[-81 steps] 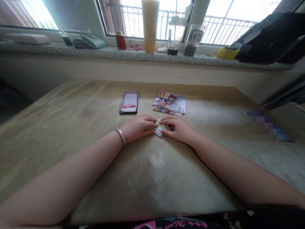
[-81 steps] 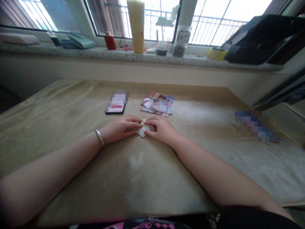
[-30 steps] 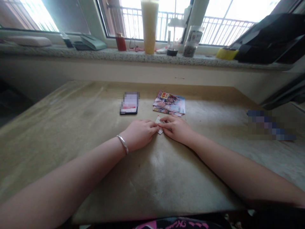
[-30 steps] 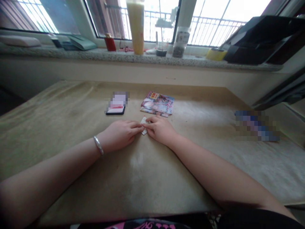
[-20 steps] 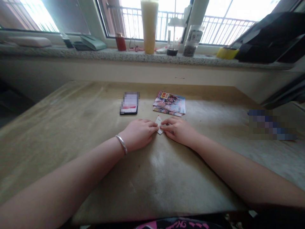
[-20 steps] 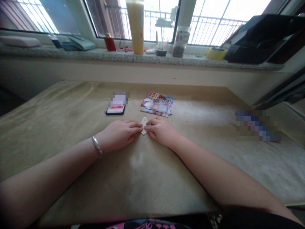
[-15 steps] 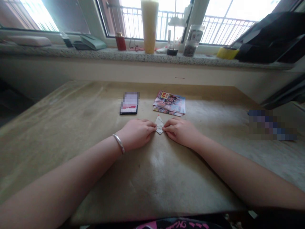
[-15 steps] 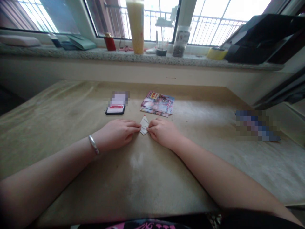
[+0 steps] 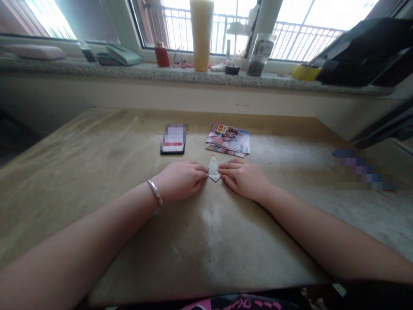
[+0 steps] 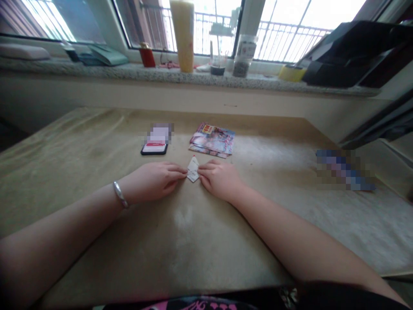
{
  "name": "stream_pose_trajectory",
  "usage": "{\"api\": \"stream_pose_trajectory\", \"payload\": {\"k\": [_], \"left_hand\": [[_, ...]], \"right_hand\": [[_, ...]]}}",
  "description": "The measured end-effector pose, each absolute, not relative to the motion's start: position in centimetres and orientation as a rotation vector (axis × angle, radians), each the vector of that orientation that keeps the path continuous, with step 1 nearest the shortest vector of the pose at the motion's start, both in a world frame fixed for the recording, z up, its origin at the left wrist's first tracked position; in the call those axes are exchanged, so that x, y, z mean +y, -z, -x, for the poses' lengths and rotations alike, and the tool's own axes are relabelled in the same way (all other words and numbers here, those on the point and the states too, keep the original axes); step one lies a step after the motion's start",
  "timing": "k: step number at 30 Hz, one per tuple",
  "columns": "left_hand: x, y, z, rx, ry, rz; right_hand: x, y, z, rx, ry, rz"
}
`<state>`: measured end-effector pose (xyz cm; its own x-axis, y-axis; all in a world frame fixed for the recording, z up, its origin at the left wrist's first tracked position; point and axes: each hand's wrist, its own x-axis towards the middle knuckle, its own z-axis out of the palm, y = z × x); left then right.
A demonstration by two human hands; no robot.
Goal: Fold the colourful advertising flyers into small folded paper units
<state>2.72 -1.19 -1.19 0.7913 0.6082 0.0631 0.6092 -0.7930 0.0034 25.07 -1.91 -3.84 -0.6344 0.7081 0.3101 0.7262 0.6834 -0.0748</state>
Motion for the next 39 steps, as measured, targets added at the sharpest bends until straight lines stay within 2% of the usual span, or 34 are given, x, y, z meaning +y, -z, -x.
{"api": "stream_pose_trajectory", "payload": {"k": [20,39], "left_hand": [[0.1,1.5,-2.0,-0.953,0.095,3.073],[0.2,1.7,-2.0,-0.908,0.148,3.032]], "right_hand": [[0.6,4.5,-22.3,-2.561,0.218,1.411],[-1.0,4.6,-25.1,-2.569,0.020,1.084]]}}
